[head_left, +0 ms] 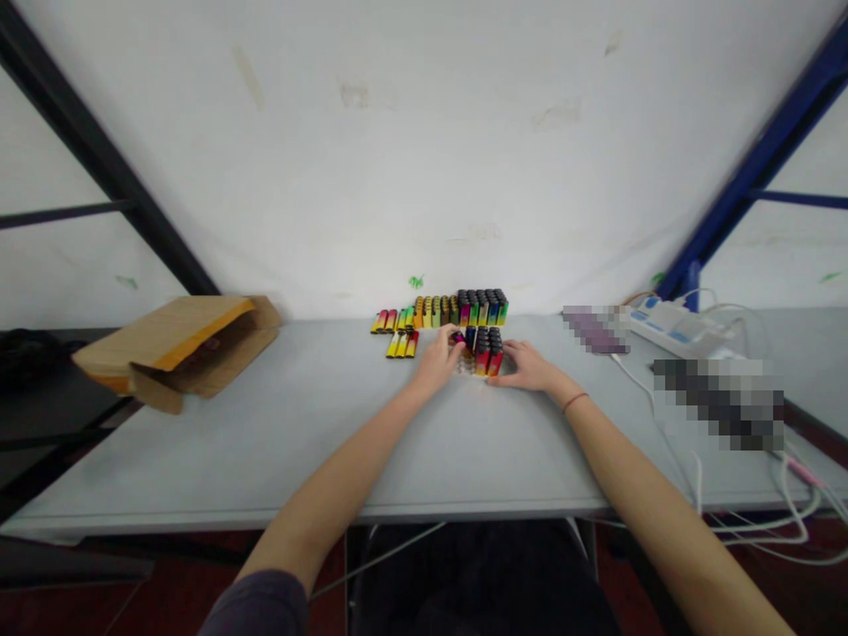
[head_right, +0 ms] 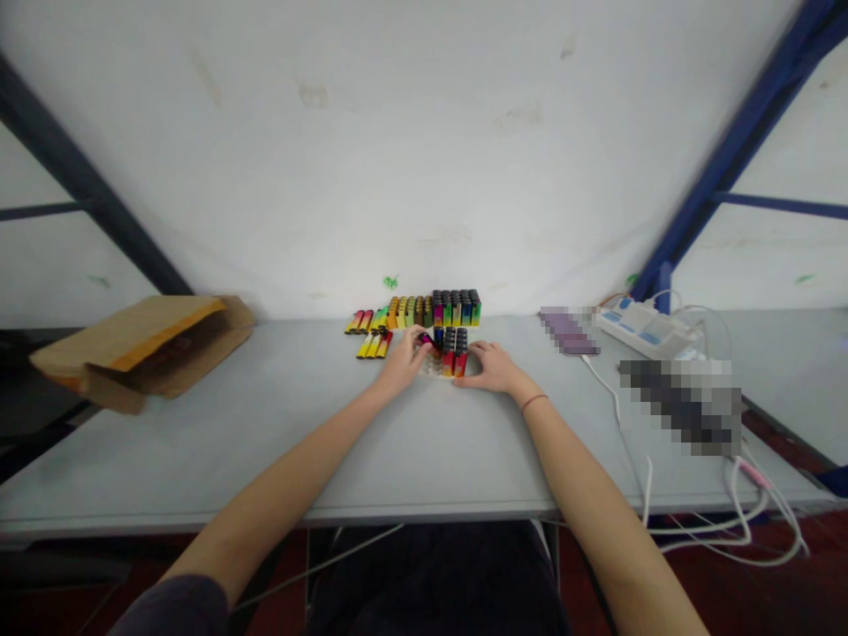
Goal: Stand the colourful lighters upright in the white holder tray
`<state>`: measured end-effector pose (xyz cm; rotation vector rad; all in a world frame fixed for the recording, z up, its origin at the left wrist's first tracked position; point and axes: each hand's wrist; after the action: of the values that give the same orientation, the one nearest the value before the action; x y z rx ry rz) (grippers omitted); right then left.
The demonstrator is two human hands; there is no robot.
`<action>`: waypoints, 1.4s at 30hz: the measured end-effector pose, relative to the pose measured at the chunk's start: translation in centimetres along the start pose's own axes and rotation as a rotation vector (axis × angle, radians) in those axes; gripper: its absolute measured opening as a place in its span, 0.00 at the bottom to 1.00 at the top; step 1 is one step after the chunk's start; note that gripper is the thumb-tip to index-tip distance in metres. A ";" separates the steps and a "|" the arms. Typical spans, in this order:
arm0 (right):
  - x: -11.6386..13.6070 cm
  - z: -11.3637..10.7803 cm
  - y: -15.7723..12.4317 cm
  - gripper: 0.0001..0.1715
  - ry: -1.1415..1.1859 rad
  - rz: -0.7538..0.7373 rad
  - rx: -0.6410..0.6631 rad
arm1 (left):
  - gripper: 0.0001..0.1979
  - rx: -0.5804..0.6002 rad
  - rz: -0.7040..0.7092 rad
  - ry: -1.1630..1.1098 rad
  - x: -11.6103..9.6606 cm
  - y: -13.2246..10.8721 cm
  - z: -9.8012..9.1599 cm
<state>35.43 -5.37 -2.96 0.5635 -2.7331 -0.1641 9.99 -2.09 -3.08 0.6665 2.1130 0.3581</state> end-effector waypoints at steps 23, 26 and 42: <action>-0.2 0.2 0.3 0.44 0.020 0.009 -0.007 | 0.22 0.028 0.184 0.093 -0.3 -0.2 -0.6; -0.1 0.2 0.3 0.44 0.003 0.015 -0.010 | 0.24 0.037 0.190 0.188 -0.6 -0.4 -0.6; -0.3 0.3 -0.1 0.48 -0.026 0.029 0.012 | 0.24 0.068 -0.603 0.652 3.6 0.1 -10.3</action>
<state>35.68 -5.32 -3.33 0.5284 -2.7681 -0.1492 -0.06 -0.05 0.53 -0.1057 2.8188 0.1706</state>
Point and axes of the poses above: each hand's wrist, its own y-axis towards the middle knuckle, its own z-axis out of the palm, x = y × z
